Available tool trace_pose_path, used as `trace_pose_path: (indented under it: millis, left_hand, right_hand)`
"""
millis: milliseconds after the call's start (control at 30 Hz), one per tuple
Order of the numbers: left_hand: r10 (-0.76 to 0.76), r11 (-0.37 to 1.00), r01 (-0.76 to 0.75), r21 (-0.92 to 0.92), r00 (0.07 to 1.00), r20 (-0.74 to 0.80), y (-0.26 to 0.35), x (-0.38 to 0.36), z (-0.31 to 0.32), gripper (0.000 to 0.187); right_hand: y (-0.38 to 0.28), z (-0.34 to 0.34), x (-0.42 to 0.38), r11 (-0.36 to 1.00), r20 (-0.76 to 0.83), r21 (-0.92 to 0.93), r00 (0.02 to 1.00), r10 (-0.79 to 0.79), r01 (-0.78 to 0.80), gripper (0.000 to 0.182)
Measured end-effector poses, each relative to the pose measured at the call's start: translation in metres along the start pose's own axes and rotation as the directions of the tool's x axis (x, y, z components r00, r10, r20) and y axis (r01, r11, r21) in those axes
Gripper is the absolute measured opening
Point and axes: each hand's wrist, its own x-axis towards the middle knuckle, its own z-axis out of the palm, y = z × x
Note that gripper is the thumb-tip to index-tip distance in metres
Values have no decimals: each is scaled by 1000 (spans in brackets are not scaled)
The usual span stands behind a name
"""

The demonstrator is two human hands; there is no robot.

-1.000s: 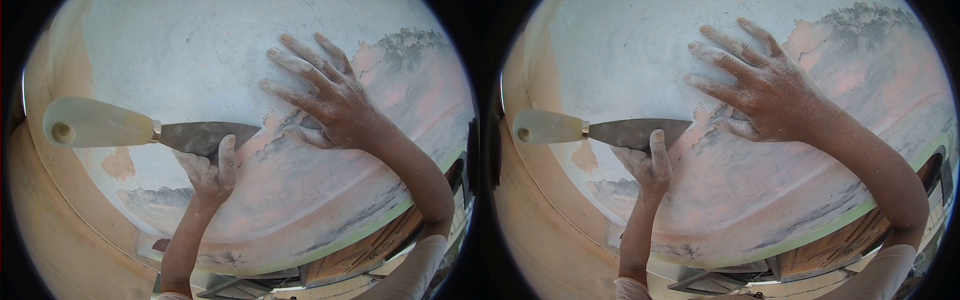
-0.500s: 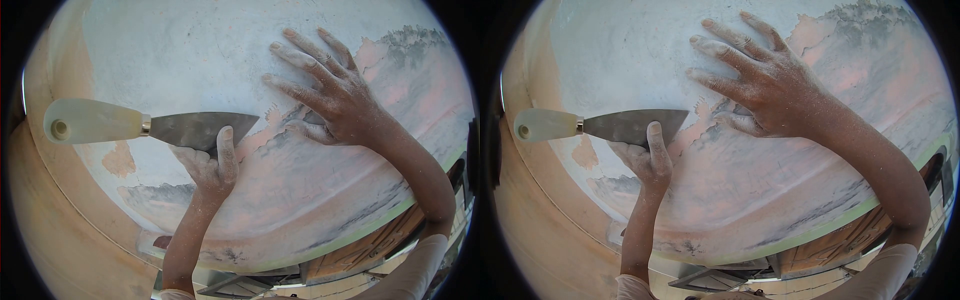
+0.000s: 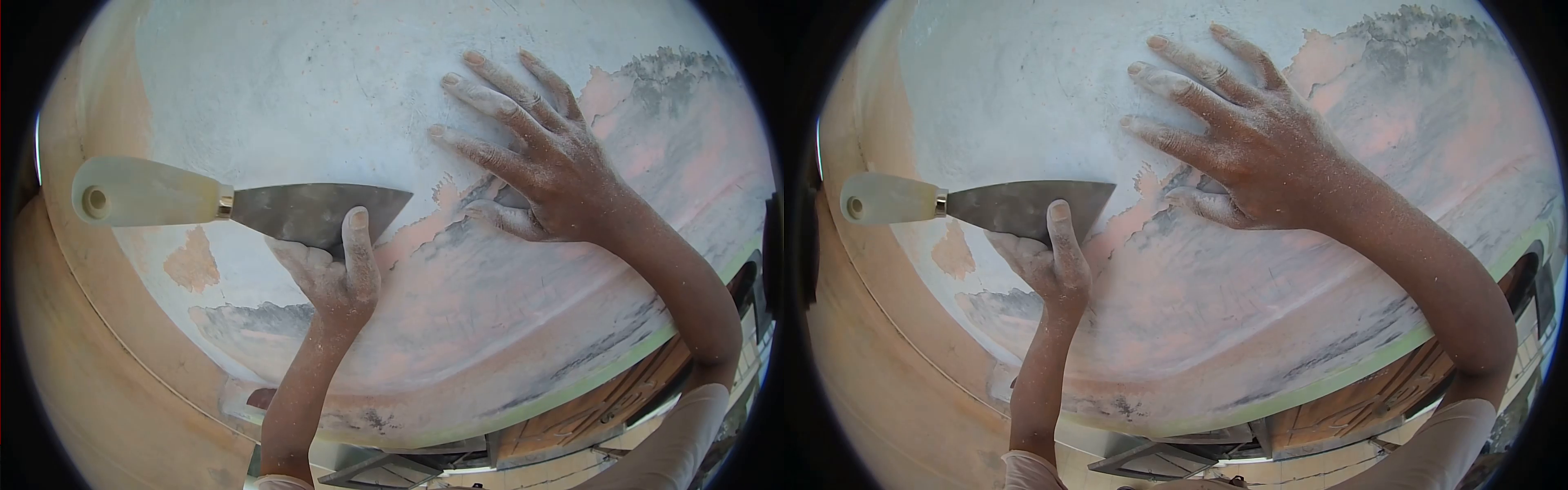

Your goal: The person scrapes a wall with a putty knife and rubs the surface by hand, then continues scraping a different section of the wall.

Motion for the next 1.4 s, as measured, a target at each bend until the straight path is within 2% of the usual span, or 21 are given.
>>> trace_pose_path:
  millis: [33, 100, 133, 200, 233, 333, 367, 433, 500, 567, 667, 733, 800, 867, 1000, 1067, 1100, 1200, 1233, 1300, 1400]
  left_hand:
    - [-130, 988, 128, -86, 992, -8, 0, 4, 2, 24]
    - [-18, 1000, 18, 10, 999, 44, 0, 5, -3, 22]
    - [215, 957, -234, 172, 969, 122, -1, 5, -10, 22]
    - [168, 966, -192, 174, 975, 143, 1, 8, -12, 22]
    - [-107, 994, 106, 16, 989, 99, 6, 10, -9, 21]
    - [-85, 983, 89, -160, 996, 31, 3, 4, 2, 19]
    - [122, 992, -123, 2, 990, 77, -1, 0, -2, 20]
    - [222, 965, -236, 113, 967, 122, -1, 1, -4, 22]
    - [39, 999, -41, 23, 996, 84, 2, 12, -2, 23]
    - [-50, 998, 54, -44, 994, 93, 2, 15, -2, 24]
    - [-32, 993, 45, -105, 992, 121, -1, 17, -1, 27]
    - [62, 998, -58, -34, 990, 125, 0, 15, -1, 29]
    - [242, 955, -261, 141, 961, 137, 6, 8, -2, 30]
    - [290, 927, -313, 208, 948, 133, 2, 8, 0, 31]
    - [273, 955, -287, 72, 950, 154, -1, 9, -3, 34]
    - [93, 983, -69, -171, 987, 135, 6, 11, 0, 26]
    - [-136, 917, 181, -356, 979, 149, 8, 12, 3, 26]
    - [217, 968, -222, 114, 974, 56, -1, 12, 3, 40]
    - [284, 942, -297, 153, 953, 103, 1, 10, -1, 40]
    - [284, 941, -296, 166, 954, 92, -1, 10, 0, 40]
    - [61, 997, -62, 37, 998, 20, -11, 12, 4, 38]
  right_hand:
    - [1, 0, 1, 1000, 1, -4, 1000, -3, 3, 58]
    - [0, 0, 1, 1000, 7, -5, 1000, 0, 0, 59]
    - [0, 0, 0, 1000, 7, -3, 1000, 3, -3, 59]
    - [0, 1, 0, 1000, 4, -2, 1000, 0, 0, 59]
    - [1, 1, 1, 1000, 4, -5, 1000, -4, 4, 59]
    - [-1, 0, 0, 1000, 14, -5, 1000, 5, -5, 59]
    - [-1, -1, 0, 1000, 17, -8, 1000, 7, -7, 59]
    - [0, -1, 1, 1000, 17, -10, 1000, 4, -3, 59]
    - [0, 1, 0, 1000, 11, -3, 1000, 7, -7, 59]
    - [-1, 1, 0, 1000, 15, -10, 1000, 10, -10, 59]
    - [-1, 0, 1, 1000, 22, -16, 1000, 8, -7, 59]
    - [0, 0, 0, 1000, 24, -11, 1000, 7, -7, 60]
    - [0, 1, 0, 1000, 19, -13, 1000, 8, -8, 60]
    - [-1, 0, 0, 1000, 19, -14, 1000, 6, -6, 61]
    - [0, 1, -1, 1000, 5, 7, 1000, 7, -7, 61]
    - [0, 2, -1, 1000, -3, -1, 1000, 3, -3, 60]
    - [0, 2, 0, 1000, -7, -5, 1000, -5, 5, 60]
    - [0, 0, 0, 1000, 11, 8, 1000, 4, -4, 60]
    - [-2, 0, 0, 1000, 12, 11, 1000, 9, -10, 61]
    - [-1, 1, 0, 1000, 9, 7, 1000, 9, -9, 61]
    - [0, 2, 0, 1000, -7, 17, 1000, 2, -2, 61]
